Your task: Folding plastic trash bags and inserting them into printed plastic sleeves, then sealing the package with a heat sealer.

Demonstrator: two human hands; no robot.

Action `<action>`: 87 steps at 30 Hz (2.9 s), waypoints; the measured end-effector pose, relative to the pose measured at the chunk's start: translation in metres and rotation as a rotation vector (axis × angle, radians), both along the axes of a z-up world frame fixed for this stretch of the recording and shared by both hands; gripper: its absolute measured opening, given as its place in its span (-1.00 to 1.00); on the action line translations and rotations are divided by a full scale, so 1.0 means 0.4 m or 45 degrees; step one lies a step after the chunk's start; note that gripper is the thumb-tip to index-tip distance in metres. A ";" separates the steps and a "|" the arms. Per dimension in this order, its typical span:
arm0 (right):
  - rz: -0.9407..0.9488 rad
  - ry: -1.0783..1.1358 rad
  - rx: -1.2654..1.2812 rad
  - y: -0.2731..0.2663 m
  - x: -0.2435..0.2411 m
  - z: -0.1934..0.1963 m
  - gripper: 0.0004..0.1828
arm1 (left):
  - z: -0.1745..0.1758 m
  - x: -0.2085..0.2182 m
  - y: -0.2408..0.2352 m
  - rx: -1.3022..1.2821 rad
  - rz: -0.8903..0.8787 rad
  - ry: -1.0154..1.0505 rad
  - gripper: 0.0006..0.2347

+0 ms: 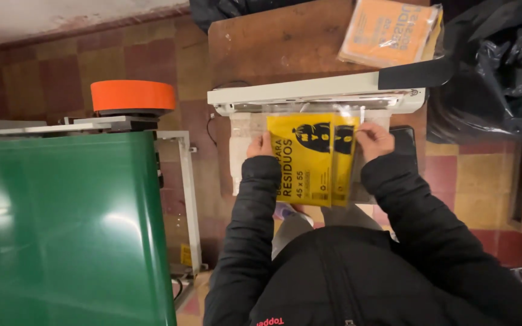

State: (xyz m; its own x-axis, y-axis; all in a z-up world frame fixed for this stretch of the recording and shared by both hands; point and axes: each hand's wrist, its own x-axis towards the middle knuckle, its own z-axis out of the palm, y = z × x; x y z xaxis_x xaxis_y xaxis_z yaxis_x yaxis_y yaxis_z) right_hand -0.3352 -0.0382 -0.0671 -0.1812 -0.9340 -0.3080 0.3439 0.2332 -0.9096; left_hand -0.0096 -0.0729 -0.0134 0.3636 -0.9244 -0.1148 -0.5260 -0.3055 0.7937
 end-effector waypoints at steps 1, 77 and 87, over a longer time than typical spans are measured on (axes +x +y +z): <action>-0.019 0.048 -0.121 -0.009 -0.025 -0.020 -0.86 | 0.040 -0.007 -0.008 0.020 0.017 -0.107 -0.63; 0.653 1.701 -0.488 -0.358 -0.131 0.267 -0.33 | 0.111 -0.236 -0.027 -0.342 -0.554 -1.089 -0.75; 0.610 1.739 -0.596 -0.351 -0.137 0.254 -0.37 | 0.219 -0.259 0.024 -0.092 -0.189 -1.074 -0.20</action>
